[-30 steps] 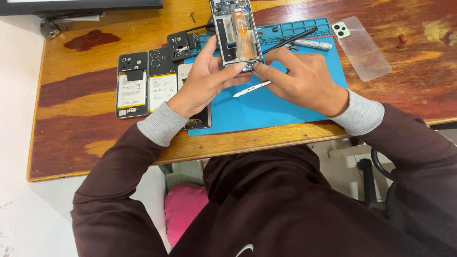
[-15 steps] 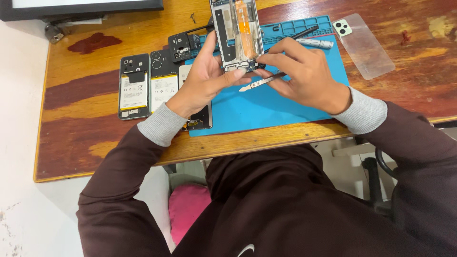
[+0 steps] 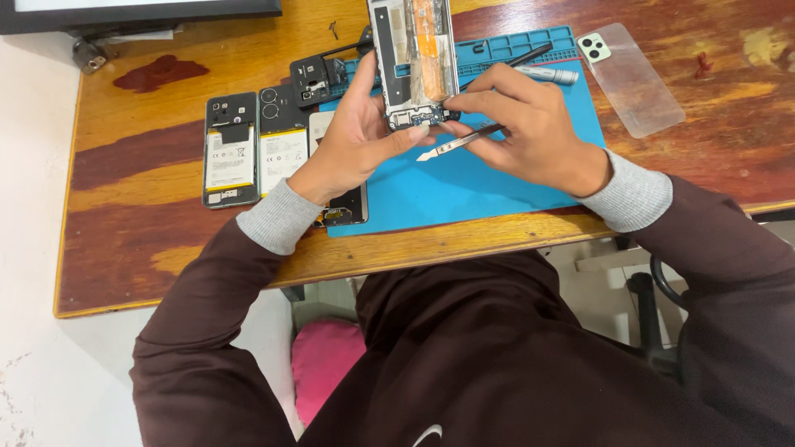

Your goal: The person disassembles a smartphone on a blue mat, using a screwdriver and tweezers to remove screws and internal components. They lift the motherboard and battery, then reposition parts within the chassis.

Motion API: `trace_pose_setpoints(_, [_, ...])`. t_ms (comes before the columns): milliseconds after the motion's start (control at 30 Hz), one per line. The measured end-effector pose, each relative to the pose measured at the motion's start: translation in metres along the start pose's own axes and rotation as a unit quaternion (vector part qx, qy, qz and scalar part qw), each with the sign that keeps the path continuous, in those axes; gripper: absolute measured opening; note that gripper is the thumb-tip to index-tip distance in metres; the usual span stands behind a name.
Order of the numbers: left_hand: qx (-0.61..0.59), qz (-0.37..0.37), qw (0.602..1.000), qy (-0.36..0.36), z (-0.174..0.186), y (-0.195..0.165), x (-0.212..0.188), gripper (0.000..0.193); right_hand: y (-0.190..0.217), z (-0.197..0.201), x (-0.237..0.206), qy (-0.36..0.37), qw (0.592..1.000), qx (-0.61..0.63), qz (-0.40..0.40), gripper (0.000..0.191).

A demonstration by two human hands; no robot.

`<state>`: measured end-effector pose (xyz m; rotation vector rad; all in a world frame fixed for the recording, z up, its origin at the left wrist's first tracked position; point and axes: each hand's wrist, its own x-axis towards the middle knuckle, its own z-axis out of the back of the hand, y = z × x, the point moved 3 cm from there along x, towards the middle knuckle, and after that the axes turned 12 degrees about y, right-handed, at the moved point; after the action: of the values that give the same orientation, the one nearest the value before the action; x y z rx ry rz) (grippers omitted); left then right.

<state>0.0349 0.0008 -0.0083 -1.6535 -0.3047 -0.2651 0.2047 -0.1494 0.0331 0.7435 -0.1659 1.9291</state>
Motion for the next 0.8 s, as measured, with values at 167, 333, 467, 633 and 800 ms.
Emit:
trace_pose_setpoints(167, [-0.004, -0.002, 1.000, 0.008, 0.000, 0.000, 0.001, 0.088, -0.003, -0.001, -0.002, 0.007, 1.000, 0.018, -0.003, 0.028])
trace_pose_setpoints(333, [0.001, -0.007, 1.000, 0.000, 0.000, 0.001, 0.000, 0.086, -0.005, -0.001, -0.004, 0.009, 0.999, 0.032, 0.000, 0.031])
trace_pose_setpoints(467, [0.013, 0.001, 0.999, -0.036, 0.002, 0.004, 0.001, 0.086, -0.010, -0.003, -0.004, 0.009, 0.998, 0.048, -0.037, 0.034])
trace_pose_setpoints(633, [0.024, -0.001, 0.998, -0.055, 0.005, 0.003, 0.001, 0.084, -0.018, -0.005, -0.004, 0.032, 0.989, 0.109, -0.097, 0.053])
trace_pose_setpoints(800, [0.004, 0.022, 0.999, -0.040, 0.002, 0.004, 0.001, 0.084, -0.021, -0.010, -0.004, 0.043, 0.974, 0.170, -0.141, 0.051])
